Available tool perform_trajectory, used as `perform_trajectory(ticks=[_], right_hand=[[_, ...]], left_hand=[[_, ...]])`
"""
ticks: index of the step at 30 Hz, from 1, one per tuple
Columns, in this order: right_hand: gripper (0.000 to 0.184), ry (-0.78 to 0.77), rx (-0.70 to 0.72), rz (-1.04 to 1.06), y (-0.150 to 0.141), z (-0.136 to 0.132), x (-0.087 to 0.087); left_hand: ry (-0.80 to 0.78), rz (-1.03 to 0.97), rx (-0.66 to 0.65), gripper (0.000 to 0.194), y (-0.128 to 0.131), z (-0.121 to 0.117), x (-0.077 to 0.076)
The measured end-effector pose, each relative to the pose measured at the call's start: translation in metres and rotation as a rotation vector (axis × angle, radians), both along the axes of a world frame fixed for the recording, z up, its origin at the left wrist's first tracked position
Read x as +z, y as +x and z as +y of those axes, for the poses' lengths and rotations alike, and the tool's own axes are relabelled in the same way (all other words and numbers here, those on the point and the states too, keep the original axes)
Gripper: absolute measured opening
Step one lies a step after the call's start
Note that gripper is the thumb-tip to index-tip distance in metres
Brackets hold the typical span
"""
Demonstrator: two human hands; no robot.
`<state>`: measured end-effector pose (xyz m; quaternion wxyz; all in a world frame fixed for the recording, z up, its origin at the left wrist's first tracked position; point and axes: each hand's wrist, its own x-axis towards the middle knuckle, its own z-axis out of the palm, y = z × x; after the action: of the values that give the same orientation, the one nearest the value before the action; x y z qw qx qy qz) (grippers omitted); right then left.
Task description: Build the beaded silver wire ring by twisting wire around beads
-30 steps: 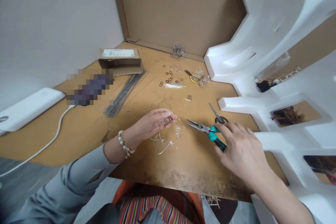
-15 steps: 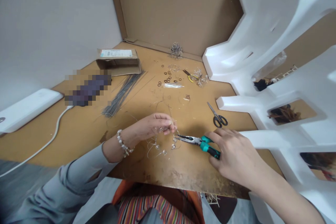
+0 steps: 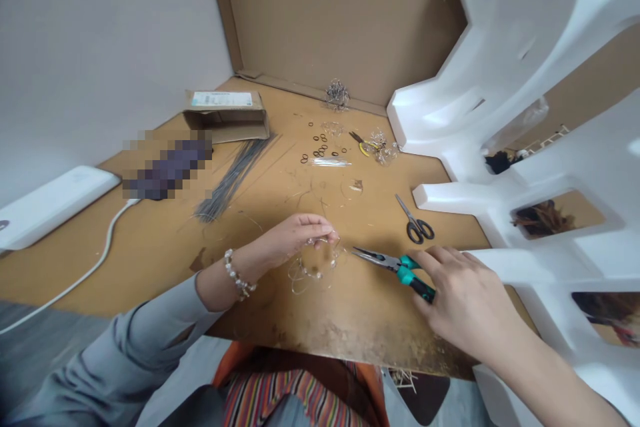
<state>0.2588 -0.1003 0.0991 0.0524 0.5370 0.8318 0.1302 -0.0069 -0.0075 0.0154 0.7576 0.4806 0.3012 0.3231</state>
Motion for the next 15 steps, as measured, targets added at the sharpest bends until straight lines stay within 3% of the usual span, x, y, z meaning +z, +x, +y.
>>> perform_trajectory(ticks=[3,15], right_hand=[[0.027,0.058,0.050,-0.017,-0.007,-0.004,0.000],[0.024,0.058,0.046,-0.141,-0.035,0.003,-0.001]], left_hand=[[0.049,0.090,0.069,0.020,0.003,-0.002,0.000],[0.251,0.213,0.070,0.020,0.004,-0.012,0.007]])
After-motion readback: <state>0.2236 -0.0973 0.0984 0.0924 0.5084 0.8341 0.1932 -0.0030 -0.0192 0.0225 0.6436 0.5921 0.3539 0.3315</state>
